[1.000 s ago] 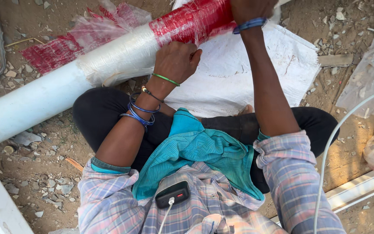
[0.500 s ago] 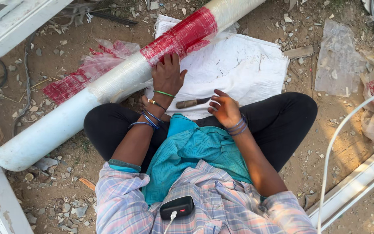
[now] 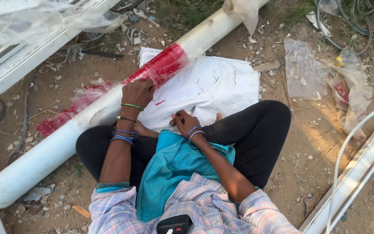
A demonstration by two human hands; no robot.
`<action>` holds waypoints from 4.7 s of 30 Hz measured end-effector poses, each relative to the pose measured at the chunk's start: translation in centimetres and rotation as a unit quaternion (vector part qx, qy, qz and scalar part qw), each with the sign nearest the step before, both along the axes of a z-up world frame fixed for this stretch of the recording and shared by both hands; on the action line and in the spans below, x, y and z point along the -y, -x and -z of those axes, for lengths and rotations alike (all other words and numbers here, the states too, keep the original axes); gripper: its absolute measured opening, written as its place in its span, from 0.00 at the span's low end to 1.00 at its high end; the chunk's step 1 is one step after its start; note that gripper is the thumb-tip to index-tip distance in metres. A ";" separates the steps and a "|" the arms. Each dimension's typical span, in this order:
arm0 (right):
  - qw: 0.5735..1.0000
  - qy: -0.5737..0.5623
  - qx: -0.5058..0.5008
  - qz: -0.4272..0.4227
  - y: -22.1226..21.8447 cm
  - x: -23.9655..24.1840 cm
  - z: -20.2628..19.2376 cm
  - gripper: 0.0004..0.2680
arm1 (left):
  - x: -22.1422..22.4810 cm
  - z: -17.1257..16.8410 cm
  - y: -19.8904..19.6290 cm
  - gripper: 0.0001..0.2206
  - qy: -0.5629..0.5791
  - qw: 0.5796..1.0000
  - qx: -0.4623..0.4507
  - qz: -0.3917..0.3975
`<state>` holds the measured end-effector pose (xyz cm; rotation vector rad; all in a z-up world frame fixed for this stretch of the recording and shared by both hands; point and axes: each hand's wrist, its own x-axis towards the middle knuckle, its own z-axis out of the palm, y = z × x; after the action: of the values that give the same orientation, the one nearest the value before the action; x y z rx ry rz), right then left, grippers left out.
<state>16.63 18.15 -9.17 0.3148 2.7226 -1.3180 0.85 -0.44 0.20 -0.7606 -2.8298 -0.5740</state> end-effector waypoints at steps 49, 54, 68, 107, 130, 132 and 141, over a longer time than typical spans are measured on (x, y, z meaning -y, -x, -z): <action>0.995 -0.080 -0.064 -0.002 6.5 0.5 -7.8 0.08 | 0.5 3.5 3.2 0.09 -0.020 0.974 0.194 -0.112; 0.939 -0.059 -0.327 -0.087 11.6 2.3 -10.4 0.19 | 1.0 4.1 2.0 0.12 -0.044 0.986 0.116 -0.112; 0.989 -0.042 -0.144 -0.016 5.8 0.8 -6.7 0.18 | 1.7 2.4 -0.8 0.09 -0.003 0.985 0.152 -0.086; 0.920 -0.158 -0.358 0.016 25.8 -0.3 -3.8 0.06 | 7.0 0.7 -2.2 0.23 0.151 0.976 0.093 -0.128; 0.941 -0.113 -0.302 0.105 37.0 1.5 -1.6 0.15 | -1.9 -7.4 -10.0 0.16 0.045 0.981 -0.058 -0.181; 0.941 -0.081 -0.314 0.098 37.1 1.6 -1.3 0.15 | 0.3 -10.8 -9.0 0.14 0.008 0.971 -0.132 -0.199; 0.910 -0.073 -0.395 0.106 36.1 1.2 -1.7 0.10 | -3.5 -11.7 0.5 0.58 0.100 0.951 0.214 -0.198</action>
<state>-19.42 16.97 -7.46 0.0911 3.5519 -1.5594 0.31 3.06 11.93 -0.0737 -3.3454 -0.4304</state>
